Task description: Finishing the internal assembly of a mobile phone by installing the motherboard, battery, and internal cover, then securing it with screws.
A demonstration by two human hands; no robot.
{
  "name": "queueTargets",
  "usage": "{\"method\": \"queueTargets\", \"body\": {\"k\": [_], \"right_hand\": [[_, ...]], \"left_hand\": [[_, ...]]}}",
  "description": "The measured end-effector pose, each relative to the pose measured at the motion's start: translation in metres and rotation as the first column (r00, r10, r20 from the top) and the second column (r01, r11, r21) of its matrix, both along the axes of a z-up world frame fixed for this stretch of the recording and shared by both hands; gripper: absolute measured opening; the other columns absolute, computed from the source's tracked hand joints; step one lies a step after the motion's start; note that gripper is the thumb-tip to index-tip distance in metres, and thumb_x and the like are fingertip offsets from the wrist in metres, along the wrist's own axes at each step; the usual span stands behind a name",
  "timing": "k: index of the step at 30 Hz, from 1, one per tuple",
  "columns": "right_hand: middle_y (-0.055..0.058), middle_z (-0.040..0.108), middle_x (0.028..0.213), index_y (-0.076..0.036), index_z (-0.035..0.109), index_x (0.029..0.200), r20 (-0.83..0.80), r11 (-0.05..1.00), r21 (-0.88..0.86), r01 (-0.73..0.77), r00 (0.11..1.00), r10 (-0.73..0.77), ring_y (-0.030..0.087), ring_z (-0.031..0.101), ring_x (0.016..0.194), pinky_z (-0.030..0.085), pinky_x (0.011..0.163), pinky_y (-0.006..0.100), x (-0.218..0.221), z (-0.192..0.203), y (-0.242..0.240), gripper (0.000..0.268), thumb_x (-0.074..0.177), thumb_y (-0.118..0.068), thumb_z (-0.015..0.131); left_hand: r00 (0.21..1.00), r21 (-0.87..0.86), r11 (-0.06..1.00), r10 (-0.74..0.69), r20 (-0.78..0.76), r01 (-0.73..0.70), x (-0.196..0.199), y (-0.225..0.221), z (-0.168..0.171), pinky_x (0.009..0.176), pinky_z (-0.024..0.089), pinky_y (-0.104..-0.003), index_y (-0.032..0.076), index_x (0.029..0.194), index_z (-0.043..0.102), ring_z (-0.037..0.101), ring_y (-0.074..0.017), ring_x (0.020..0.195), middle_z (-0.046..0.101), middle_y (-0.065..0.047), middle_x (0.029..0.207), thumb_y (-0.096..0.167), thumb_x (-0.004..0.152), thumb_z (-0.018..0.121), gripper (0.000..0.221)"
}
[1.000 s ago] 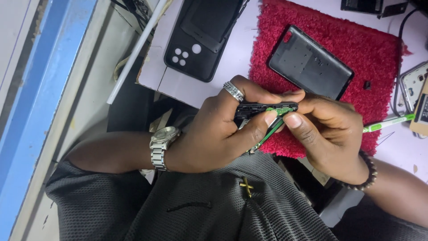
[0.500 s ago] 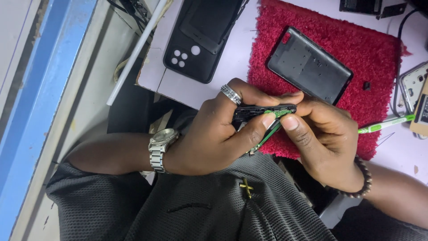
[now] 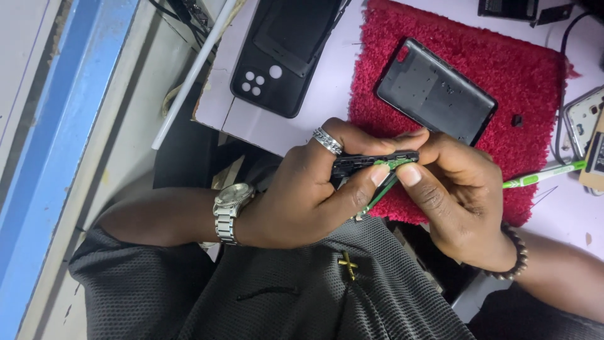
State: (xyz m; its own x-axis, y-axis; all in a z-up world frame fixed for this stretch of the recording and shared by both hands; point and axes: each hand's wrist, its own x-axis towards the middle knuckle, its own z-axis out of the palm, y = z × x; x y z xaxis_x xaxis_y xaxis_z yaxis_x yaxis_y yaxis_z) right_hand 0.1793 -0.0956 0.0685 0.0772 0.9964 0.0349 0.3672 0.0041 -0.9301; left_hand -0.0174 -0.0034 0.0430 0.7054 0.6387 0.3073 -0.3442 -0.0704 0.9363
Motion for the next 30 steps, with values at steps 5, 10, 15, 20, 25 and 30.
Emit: {"method": "queueTargets", "body": {"k": [5,10,15,20,25,30], "right_hand": [[0.008,0.071,0.104,-0.001,0.066,0.103,-0.034,0.998,-0.015,0.060,0.998,-0.060,0.013,0.062,0.086,0.051,0.078,0.027,0.000,-0.010,0.000,0.018,0.110,-0.015,0.059],[0.004,0.065,0.096,-0.004,0.061,0.096,-0.100,0.995,-0.053,0.081,0.991,-0.086,0.009,0.052,0.081,0.045,0.073,0.025,0.001,-0.012,0.004,0.021,0.113,-0.016,0.058],[0.007,0.071,0.076,-0.002,0.063,0.088,0.046,0.998,0.058,-0.001,0.999,-0.001,0.014,0.069,0.066,0.056,0.063,0.026,-0.002,0.008,0.013,0.030,0.111,-0.020,0.055],[0.004,0.065,0.070,-0.008,0.075,0.090,0.588,0.959,-0.002,-0.284,0.775,0.231,0.016,0.060,0.058,0.046,0.055,0.032,0.045,0.062,0.000,0.024,0.097,-0.030,0.069],[0.013,0.074,0.103,-0.007,0.083,0.111,0.827,0.983,-0.029,-0.184,0.547,0.127,0.031,0.067,0.096,0.054,0.099,0.046,0.131,0.018,-0.067,0.023,0.098,-0.026,0.082],[0.009,0.078,0.125,-0.022,0.079,0.121,0.953,0.984,-0.148,-0.098,0.252,0.169,0.033,0.075,0.105,0.058,0.102,0.043,0.191,-0.055,-0.111,0.033,0.088,-0.025,0.081]], "left_hand": [[0.998,-0.014,1.000,0.026,-0.055,-0.026,0.003,0.007,-0.005,0.085,0.050,-0.028,0.010,0.129,0.049,0.054,-0.0168,0.095,0.068,-0.019,0.148,0.025,0.116,0.050,0.020],[1.000,-0.175,0.984,-0.005,0.027,0.010,0.008,0.015,-0.004,0.121,0.061,-0.039,0.012,0.125,0.053,0.069,-0.0353,0.143,0.070,-0.018,0.138,0.025,0.115,0.056,0.017],[0.971,-0.407,0.884,-0.179,0.156,0.228,0.011,0.014,-0.010,0.140,0.051,-0.043,0.010,0.150,0.060,0.060,-0.0286,0.157,0.061,-0.017,0.162,0.034,0.112,0.069,0.046],[0.968,-0.399,0.884,-0.247,0.042,0.243,0.005,0.019,0.017,0.124,0.064,-0.048,0.001,0.145,0.060,0.071,-0.0350,0.139,0.070,-0.020,0.144,0.024,0.111,0.059,0.041],[0.987,0.091,0.986,-0.129,-0.091,0.137,-0.014,0.026,0.033,0.098,0.078,-0.031,0.001,0.140,0.062,0.086,-0.0246,0.118,0.081,-0.015,0.126,0.019,0.114,0.057,0.032],[0.993,0.591,0.798,0.075,0.096,-0.117,-0.018,0.021,-0.004,0.102,0.084,-0.032,0.011,0.154,0.055,0.085,-0.0256,0.136,0.069,-0.009,0.153,-0.007,0.114,0.079,0.051]]}}
